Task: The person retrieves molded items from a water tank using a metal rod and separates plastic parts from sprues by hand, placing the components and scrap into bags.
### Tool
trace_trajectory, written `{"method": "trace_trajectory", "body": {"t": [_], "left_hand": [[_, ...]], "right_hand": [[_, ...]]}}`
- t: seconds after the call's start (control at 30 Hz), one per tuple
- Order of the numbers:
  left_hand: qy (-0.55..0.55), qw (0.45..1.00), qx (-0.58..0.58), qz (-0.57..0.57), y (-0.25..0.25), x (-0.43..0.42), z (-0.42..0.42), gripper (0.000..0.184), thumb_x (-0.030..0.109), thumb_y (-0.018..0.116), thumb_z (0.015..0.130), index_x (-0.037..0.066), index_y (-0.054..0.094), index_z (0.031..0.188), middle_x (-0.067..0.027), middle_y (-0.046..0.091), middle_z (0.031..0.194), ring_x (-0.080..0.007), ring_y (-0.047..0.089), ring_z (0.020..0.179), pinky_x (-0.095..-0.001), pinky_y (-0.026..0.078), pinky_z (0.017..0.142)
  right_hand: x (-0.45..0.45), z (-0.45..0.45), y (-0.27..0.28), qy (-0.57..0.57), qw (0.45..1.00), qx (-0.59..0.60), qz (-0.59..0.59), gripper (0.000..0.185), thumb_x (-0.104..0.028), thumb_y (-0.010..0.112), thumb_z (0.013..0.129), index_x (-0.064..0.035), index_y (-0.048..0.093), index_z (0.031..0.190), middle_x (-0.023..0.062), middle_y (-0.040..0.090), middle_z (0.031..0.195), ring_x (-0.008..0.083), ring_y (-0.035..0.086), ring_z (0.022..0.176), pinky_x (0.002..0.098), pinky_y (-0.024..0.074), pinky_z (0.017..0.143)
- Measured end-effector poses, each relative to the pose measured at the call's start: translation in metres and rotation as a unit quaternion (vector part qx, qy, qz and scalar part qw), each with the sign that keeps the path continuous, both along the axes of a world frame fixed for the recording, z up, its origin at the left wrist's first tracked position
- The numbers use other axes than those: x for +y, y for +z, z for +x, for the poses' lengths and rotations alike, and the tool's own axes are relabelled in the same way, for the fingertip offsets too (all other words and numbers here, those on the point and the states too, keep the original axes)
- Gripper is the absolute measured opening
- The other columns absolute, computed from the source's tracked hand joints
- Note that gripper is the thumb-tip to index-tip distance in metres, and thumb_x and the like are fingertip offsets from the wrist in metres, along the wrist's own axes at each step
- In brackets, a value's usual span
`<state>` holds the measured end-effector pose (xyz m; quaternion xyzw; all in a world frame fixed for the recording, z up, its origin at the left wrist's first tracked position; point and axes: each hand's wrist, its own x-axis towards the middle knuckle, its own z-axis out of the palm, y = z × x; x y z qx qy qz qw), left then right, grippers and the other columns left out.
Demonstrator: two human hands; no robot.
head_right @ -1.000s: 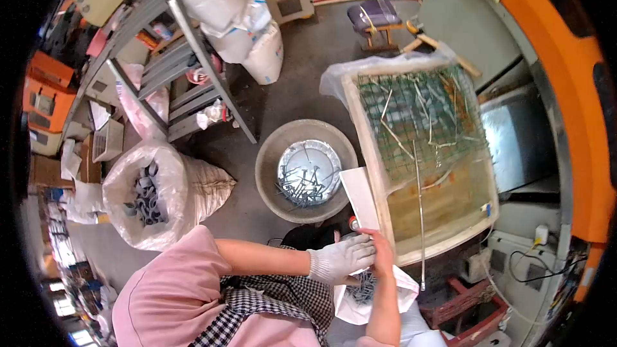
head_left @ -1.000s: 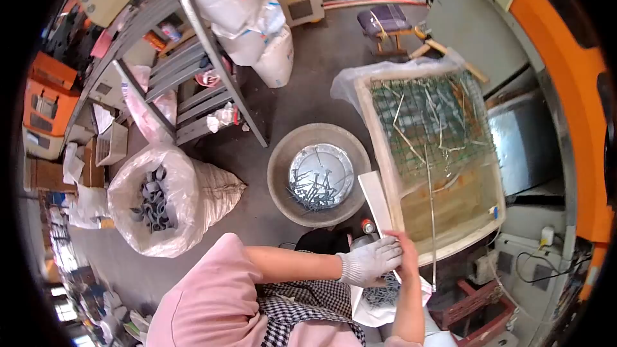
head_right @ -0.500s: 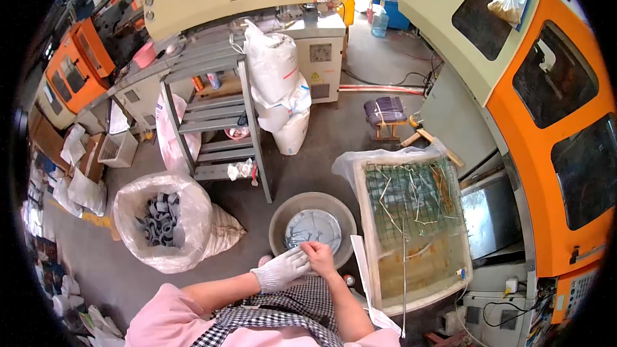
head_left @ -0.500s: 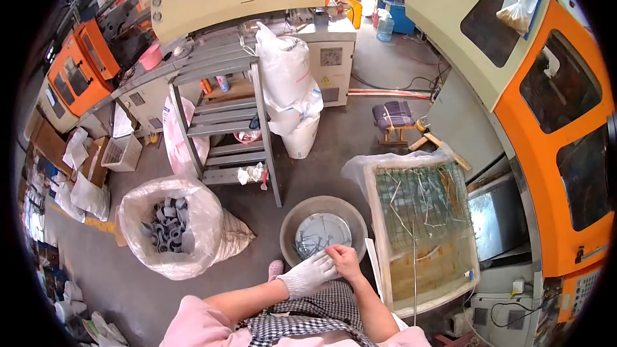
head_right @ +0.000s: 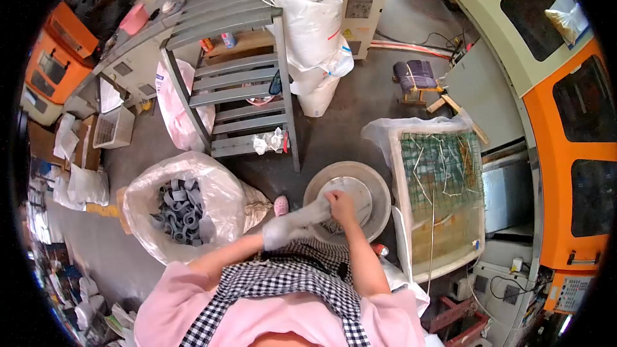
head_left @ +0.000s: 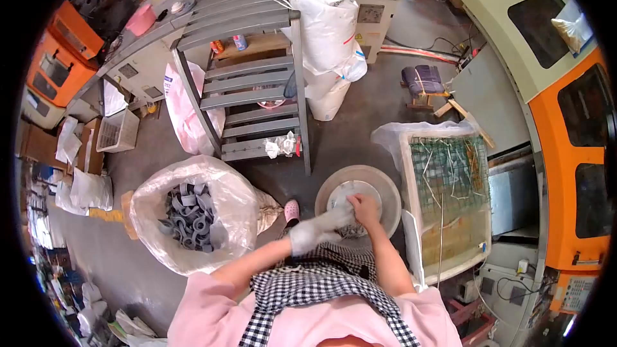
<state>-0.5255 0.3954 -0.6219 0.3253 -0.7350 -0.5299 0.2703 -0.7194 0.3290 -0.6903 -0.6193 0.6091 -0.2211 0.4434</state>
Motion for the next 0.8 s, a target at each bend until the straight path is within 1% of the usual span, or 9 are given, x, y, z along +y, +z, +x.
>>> {"method": "trace_trajectory", "body": {"t": [0.03,0.1,0.33,0.4,0.5,0.57,0.63,0.77,0.8], "left_hand": [[0.033,0.966,0.147,0.209,0.01,-0.006,0.018,0.061,0.009,0.061,0.083,0.003,0.037,0.139,-0.0159,0.026,0.149,-0.0251,0.016,0.141,-0.0346,0.017,0.113],[0.041,0.994,-0.05,-0.087,0.034,-0.03,0.055,0.057,0.008,0.061,0.082,-0.001,0.041,0.135,-0.017,0.036,0.144,-0.0262,0.027,0.137,-0.0341,0.024,0.111],[0.01,0.976,-0.009,0.218,-0.027,-0.033,0.186,0.051,0.009,0.062,0.083,-0.001,0.046,0.13,-0.0207,0.048,0.132,-0.0318,0.044,0.126,-0.0366,0.036,0.103],[0.049,0.967,-0.209,0.134,0.005,-0.041,0.201,0.044,0.012,0.062,0.084,0.0,0.05,0.125,-0.0239,0.055,0.121,-0.0367,0.054,0.112,-0.0391,0.044,0.092],[0.117,0.938,-0.263,0.194,-0.008,-0.041,0.221,0.043,0.018,0.063,0.086,0.001,0.052,0.124,-0.0207,0.062,0.112,-0.0309,0.059,0.106,-0.0355,0.046,0.091],[0.145,0.934,-0.28,0.165,-0.013,-0.047,0.224,0.054,0.016,0.067,0.082,0.006,0.046,0.13,-0.0244,0.054,0.121,-0.0367,0.055,0.109,-0.0394,0.048,0.086],[0.282,0.934,-0.137,0.171,-0.021,-0.059,0.214,0.074,0.019,0.076,0.073,0.009,0.039,0.136,-0.0219,0.048,0.13,-0.0367,0.048,0.119,-0.0406,0.045,0.092],[0.318,0.939,-0.103,0.075,-0.028,-0.092,0.204,0.089,0.018,0.082,0.064,0.009,0.035,0.139,-0.0188,0.039,0.138,-0.0345,0.039,0.127,-0.0418,0.039,0.1],[0.294,0.947,-0.12,0.042,-0.043,-0.1,0.207,0.09,0.017,0.083,0.062,0.008,0.035,0.138,-0.0181,0.038,0.139,-0.0332,0.036,0.129,-0.0409,0.037,0.102]], "right_hand": [[-0.01,0.022,0.004,-0.008,0.999,0.032,0.008,0.029,-0.029,0.062,0.084,-0.0003,0.069,0.088,0.0192,0.066,0.078,0.0297,0.065,0.07,0.0376,0.0481,0.066],[-0.029,0.062,0.008,-0.019,0.999,0.027,-0.016,0.031,-0.03,0.062,0.084,-0.0003,0.069,0.089,0.0206,0.066,0.078,0.0331,0.064,0.07,0.0388,0.0477,0.066],[-0.071,0.123,0.024,-0.162,0.985,-0.008,-0.061,0.03,-0.029,0.064,0.084,0.0,0.068,0.09,0.0199,0.066,0.077,0.0296,0.065,0.07,0.0363,0.0479,0.065],[-0.09,0.125,0.028,-0.169,0.983,0.005,-0.078,0.029,-0.028,0.064,0.084,0.0001,0.068,0.091,0.0195,0.066,0.078,0.0286,0.065,0.07,0.0358,0.048,0.065],[-0.108,0.136,0.033,-0.126,0.984,-0.02,-0.121,0.024,-0.025,0.061,0.086,-0.0015,0.067,0.09,0.0208,0.064,0.077,0.0344,0.063,0.071,0.0373,0.0481,0.065],[-0.115,0.16,0.039,-0.007,0.99,-0.09,-0.11,0.023,-0.024,0.061,0.086,-0.0015,0.067,0.088,0.0197,0.064,0.078,0.0352,0.063,0.07,0.0381,0.0482,0.065],[-0.108,0.195,0.027,0.078,0.985,-0.06,-0.144,0.022,-0.023,0.061,0.086,-0.0026,0.067,0.09,0.0183,0.065,0.081,0.0346,0.063,0.072,0.0388,0.0486,0.066],[-0.104,0.242,0.046,0.134,0.974,-0.173,-0.06,0.021,-0.021,0.057,0.088,-0.0038,0.066,0.096,0.0172,0.066,0.087,0.033,0.063,0.081,0.0383,0.0485,0.072],[-0.103,0.247,0.052,0.129,0.971,-0.174,-0.103,0.021,-0.02,0.056,0.089,-0.0027,0.066,0.095,0.0173,0.066,0.087,0.033,0.063,0.081,0.0378,0.0482,0.073]]}}
